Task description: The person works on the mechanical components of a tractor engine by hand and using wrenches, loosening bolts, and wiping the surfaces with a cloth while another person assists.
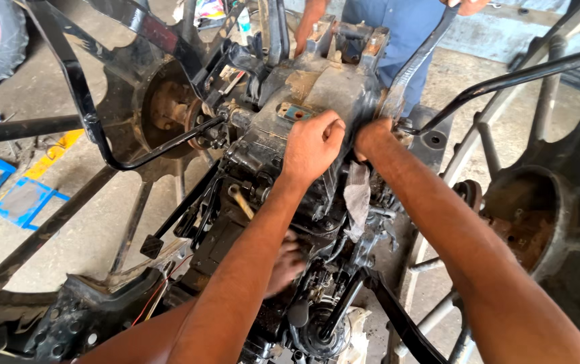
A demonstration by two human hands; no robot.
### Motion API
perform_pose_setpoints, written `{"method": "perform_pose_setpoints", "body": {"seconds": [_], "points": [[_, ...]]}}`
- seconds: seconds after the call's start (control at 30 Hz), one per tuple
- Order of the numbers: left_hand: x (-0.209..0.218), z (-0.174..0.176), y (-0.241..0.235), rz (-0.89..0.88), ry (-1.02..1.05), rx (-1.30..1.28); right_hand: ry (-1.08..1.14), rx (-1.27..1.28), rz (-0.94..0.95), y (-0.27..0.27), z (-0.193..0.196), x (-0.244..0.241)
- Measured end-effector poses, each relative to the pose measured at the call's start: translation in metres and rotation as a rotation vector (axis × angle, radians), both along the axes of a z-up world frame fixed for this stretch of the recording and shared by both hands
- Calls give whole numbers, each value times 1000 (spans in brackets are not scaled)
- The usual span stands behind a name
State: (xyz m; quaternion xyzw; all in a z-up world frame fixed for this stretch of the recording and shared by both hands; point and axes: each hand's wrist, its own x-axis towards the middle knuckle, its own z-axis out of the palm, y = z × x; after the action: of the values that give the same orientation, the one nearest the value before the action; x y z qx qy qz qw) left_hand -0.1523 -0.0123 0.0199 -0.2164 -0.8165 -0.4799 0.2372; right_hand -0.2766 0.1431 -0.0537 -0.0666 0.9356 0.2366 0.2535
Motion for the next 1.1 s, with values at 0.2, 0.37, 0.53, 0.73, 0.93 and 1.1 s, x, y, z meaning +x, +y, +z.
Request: {"method": "perform_pose_setpoints", "body": {"seconds": [0.2,0.37,0.53,0.73,0.93,1.1], "points": [[1,2,2,29,-26,-17,-29,-12,37,7,8,5],[-2,1,1,38,-12,-34,13,11,119,-3,32,31],[-3,-3,1,7,-3,-3,104,-99,204,6,80,88],[-1,-7,2,54,72,-33,-3,-907,149,44,123,177],[-10,-15,1,67,30,-75,110,-1477,-82,102,80,244],[2,-5,6,74,-131,-253,276,-2858,-587,100,-11,281]]}}
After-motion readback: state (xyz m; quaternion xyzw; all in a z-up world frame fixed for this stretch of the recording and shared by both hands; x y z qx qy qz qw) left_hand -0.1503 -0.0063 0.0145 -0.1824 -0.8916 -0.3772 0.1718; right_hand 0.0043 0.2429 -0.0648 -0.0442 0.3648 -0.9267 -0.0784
